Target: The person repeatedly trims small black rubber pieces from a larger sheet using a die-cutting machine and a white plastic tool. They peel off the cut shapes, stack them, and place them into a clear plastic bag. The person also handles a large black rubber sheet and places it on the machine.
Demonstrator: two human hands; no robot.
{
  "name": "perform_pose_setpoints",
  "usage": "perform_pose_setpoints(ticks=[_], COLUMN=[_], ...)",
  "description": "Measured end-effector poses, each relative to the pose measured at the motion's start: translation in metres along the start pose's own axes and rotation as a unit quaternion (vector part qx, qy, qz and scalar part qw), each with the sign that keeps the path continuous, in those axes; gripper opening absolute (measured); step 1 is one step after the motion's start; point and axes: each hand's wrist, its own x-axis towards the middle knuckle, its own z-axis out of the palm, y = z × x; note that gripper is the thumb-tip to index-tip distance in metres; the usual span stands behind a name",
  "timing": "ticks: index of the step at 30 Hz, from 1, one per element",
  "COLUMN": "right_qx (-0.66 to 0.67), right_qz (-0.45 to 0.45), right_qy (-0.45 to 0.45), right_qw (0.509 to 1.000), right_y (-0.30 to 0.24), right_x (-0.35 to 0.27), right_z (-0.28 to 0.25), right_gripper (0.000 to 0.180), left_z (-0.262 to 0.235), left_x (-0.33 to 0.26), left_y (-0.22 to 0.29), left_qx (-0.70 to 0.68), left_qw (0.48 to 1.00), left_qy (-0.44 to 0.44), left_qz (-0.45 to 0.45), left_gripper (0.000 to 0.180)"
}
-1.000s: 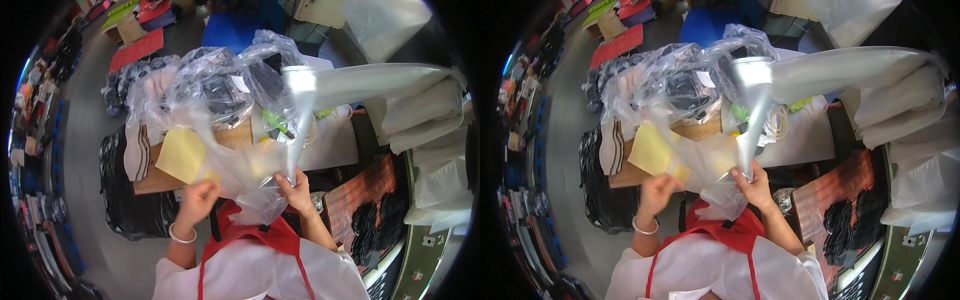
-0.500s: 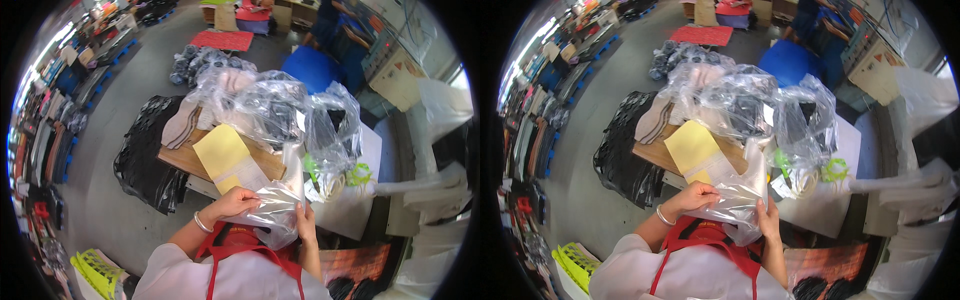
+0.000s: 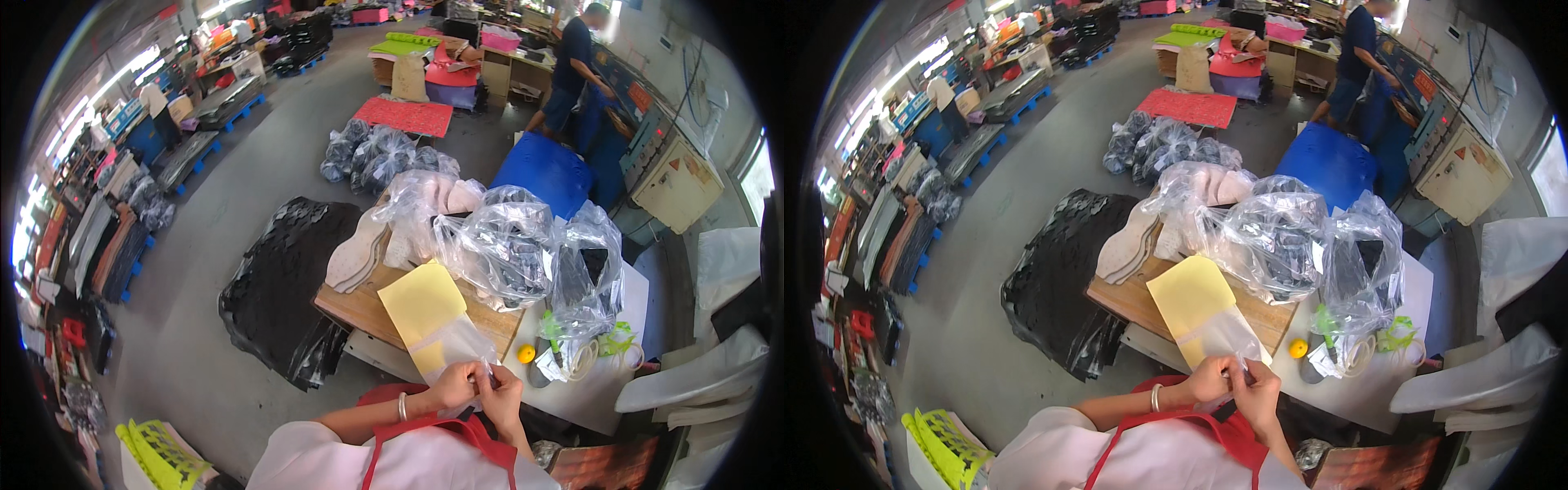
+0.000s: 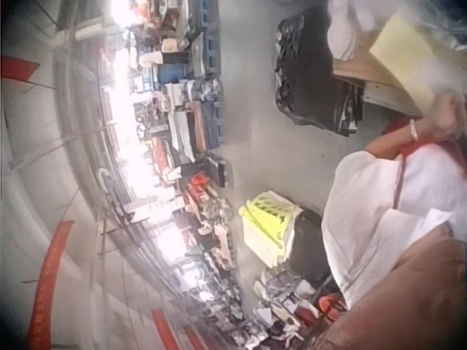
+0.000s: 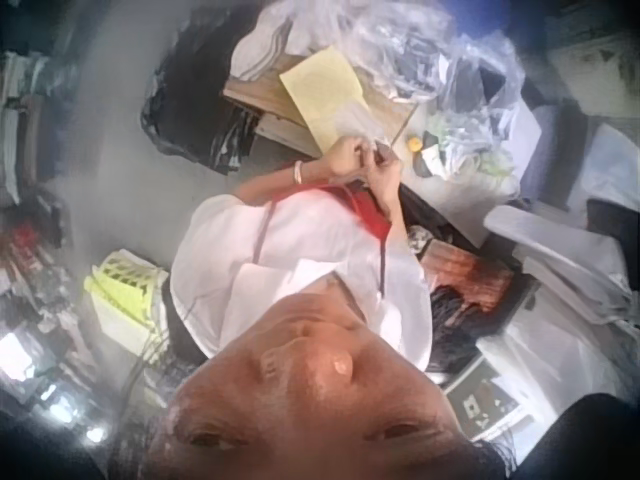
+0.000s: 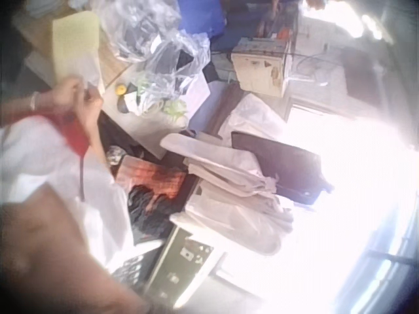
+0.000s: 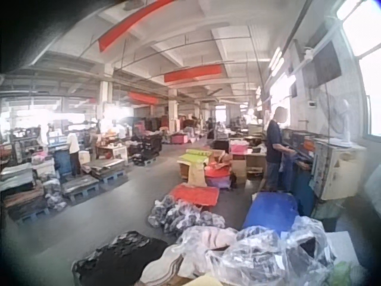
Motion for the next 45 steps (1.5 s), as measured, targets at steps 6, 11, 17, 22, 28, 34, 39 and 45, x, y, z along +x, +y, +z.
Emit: perform_pose_setpoints(ticks=[6, 11, 17, 22, 28, 34, 39, 45], right_qx=[0.533, 0.592, -0.204, -0.214, -0.136, 0.017, -0.297, -0.099], right_qz=[0.249, 0.235, 0.153, -0.155, -0.263, -0.070, -0.176, -0.217], right_qy=[0.142, 0.225, 0.136, 0.076, -0.022, -0.218, 0.111, 0.357], right_qw=[0.796, 0.738, 0.957, 0.961, 0.955, 0.973, 0.932, 0.903], right_y=[-0.004, 0.008, 0.045, 0.008, 0.014, 0.029, 0.017, 0.044], right_x=[0.010, -0.025, -0.052, -0.020, 0.048, -0.028, 0.013, 0.001], right_z=[-0.004, -0.090, -0.099, -0.044, -0.034, -0.037, -0.066, -0.097], right_gripper=[0.021, 0.021, 0.013, 0.108, 0.044, 0.028, 0.028, 0.037], left_z=[-0.071, -0.168, -0.156, -0.082, -0.061, -0.129, -0.120, -0.095], left_x=[-0.007, 0.008, 0.029, 0.024, -0.024, -0.016, -0.019, -0.073], left_y=[-0.012, -0.056, -0.040, 0.044, 0.073, 0.009, 0.059, 0.109], left_qx=[-0.081, -0.478, -0.472, -0.072, 0.378, 0.576, 0.443, 0.483], left_qw=[0.988, 0.772, 0.854, 0.995, 0.910, 0.730, 0.829, 0.691], left_qy=[0.027, 0.388, 0.217, -0.022, -0.140, 0.179, 0.287, 0.217], left_qz=[-0.128, -0.160, -0.032, -0.057, 0.093, 0.321, 0.185, 0.492], left_gripper=[0.011, 0.012, 0.025, 0.039, 0.030, 0.021, 0.024, 0.027])
